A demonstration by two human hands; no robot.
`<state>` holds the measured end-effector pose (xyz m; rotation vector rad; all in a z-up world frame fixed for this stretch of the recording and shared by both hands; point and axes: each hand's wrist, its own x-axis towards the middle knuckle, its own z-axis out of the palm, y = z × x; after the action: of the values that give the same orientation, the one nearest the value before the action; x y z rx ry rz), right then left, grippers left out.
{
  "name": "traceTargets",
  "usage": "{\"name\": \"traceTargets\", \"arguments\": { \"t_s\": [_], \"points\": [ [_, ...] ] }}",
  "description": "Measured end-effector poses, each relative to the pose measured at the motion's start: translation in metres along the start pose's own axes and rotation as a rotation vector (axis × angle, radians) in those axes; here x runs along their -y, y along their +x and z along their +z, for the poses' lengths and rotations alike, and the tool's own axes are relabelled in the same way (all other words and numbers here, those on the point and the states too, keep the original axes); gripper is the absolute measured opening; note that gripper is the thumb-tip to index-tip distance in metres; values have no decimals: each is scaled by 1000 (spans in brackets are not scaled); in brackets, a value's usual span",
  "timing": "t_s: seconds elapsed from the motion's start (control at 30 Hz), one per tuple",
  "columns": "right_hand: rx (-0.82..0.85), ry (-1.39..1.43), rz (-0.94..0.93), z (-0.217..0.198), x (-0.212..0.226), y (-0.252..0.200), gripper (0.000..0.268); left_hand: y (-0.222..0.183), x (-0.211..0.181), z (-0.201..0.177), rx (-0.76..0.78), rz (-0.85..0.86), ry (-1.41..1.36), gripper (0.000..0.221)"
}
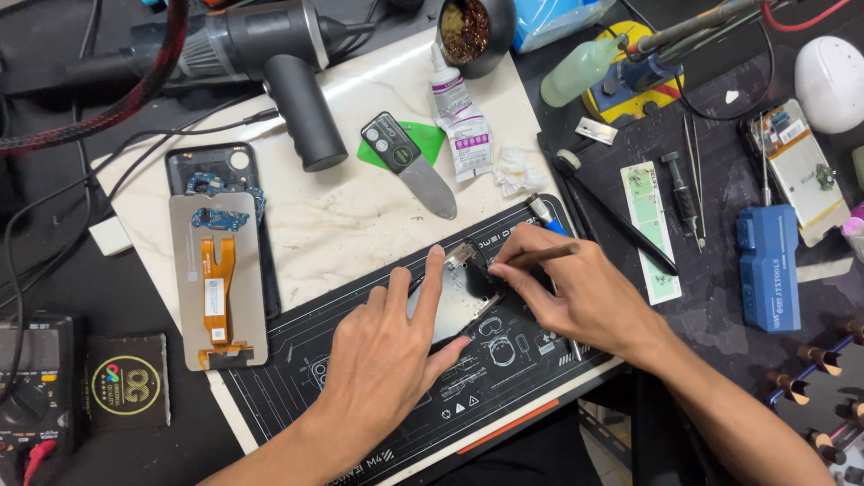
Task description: The person scrapes adhesive residue from the inner edges of a smartphone chassis using a precision blade.
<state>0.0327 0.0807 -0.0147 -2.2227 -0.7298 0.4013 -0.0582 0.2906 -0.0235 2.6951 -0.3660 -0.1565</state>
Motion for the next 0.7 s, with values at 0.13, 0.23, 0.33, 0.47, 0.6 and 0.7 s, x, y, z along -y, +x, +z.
{"name": "traceTargets", "arguments": {
  "t_s": [0.13,0.23,0.33,0.47,0.6,0.7],
  "points": [
    [-48,28,-58,-3,6,6,15,1,-2,-2,66,-19,17,97],
    [31,3,32,-5,9,6,15,1,-1,-1,-5,-3,-6,93],
    [-17,-6,35,-4,10,7,13,0,-2,-2,15,-23,-33,93],
    [66,-2,22,-6,4,5,15,3,0,-3,60,-50,-49,98],
    [-12,24,-17,-2,2,7,14,5,0,-8,61,-53,-60,98],
    [61,6,3,-2,0,1,15,5,-1,-7,96,-61,-74,99]
  ]
}}
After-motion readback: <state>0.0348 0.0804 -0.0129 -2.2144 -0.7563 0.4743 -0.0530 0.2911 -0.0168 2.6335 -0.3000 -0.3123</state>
